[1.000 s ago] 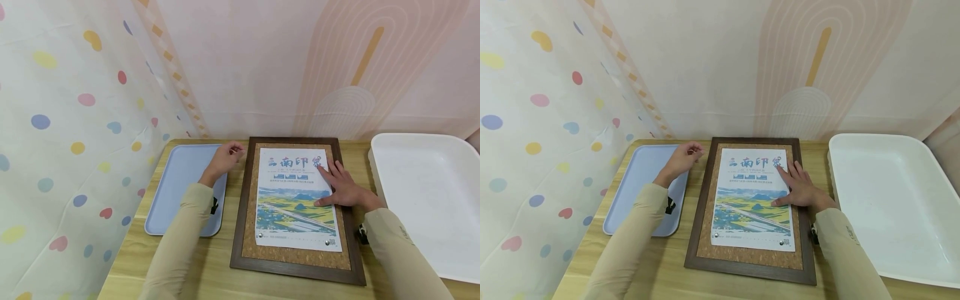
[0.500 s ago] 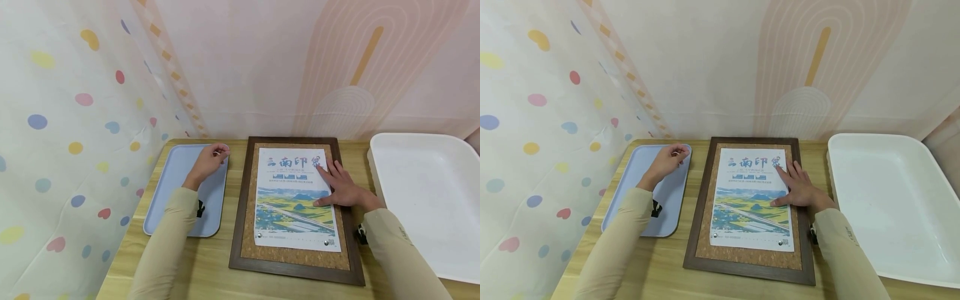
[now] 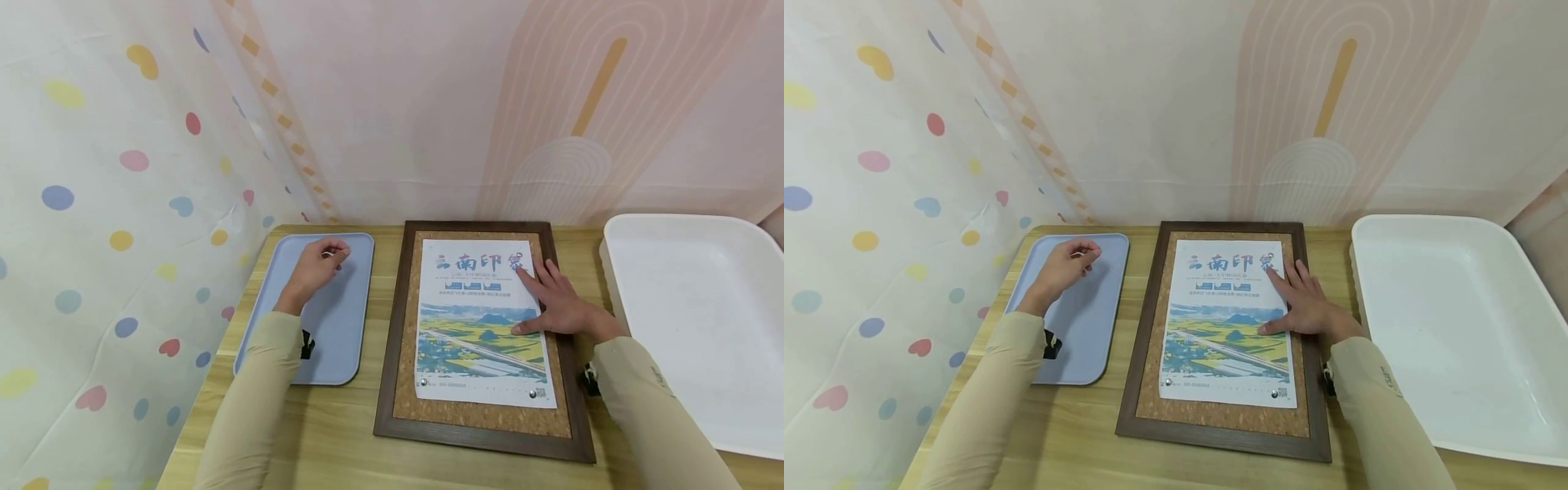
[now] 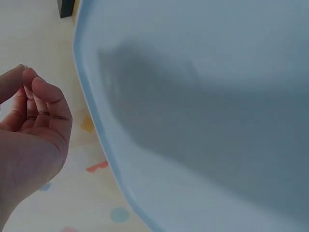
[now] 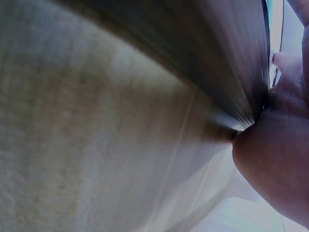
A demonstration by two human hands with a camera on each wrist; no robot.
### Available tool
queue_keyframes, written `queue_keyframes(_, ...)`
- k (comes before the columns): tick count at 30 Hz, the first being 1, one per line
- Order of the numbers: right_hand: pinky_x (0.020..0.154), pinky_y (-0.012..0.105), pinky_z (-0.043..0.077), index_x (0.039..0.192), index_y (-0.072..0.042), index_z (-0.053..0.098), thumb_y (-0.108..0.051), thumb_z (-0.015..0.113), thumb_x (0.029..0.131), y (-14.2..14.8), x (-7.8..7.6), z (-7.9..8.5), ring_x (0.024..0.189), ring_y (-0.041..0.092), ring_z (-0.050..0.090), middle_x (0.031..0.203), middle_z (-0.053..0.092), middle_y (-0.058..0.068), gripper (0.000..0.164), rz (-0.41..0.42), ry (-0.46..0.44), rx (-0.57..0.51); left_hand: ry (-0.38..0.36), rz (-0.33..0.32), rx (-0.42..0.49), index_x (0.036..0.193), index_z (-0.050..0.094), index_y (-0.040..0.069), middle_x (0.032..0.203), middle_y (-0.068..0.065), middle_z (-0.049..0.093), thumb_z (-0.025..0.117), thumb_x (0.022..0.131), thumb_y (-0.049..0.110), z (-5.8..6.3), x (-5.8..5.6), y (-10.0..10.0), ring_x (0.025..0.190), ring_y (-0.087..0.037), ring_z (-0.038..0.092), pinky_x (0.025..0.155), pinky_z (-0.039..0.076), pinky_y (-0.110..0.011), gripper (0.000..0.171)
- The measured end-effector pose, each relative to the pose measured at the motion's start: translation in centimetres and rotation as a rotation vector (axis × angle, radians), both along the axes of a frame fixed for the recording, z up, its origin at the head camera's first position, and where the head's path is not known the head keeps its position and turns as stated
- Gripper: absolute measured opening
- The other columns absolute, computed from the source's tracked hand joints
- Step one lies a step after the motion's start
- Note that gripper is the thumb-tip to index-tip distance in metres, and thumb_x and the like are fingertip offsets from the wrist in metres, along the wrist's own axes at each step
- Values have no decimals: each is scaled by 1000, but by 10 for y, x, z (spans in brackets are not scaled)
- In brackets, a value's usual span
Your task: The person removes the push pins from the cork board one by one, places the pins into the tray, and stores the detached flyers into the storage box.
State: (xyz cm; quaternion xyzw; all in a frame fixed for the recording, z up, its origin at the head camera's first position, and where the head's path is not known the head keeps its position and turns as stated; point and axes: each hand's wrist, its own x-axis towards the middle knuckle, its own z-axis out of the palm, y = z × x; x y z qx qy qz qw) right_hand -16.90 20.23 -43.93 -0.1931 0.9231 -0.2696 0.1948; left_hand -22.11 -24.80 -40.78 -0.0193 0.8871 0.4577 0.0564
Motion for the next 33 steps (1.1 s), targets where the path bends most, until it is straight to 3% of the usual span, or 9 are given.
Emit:
queue_keyframes(22, 112, 69, -7, 158, -5, 9, -56, 80, 73, 0, 0, 0, 146, 46, -22, 161, -16, 26, 122, 0, -7, -2, -69, 116, -3, 122, 58, -2, 109, -17, 56, 53, 104, 21, -12, 9, -47, 86, -19, 52, 72, 47, -22, 30)
queue_keyframes(33, 112, 70, -5, 159, -6, 10, -56, 80, 73, -1, 0, 1, 146, 46, -21, 162, -15, 25, 121, -7, -7, -7, -89, 174, 18, 121, 57, -1, 101, -2, 54, 53, 103, 21, -19, 6, -59, 85, -13, 51, 73, 45, -22, 29)
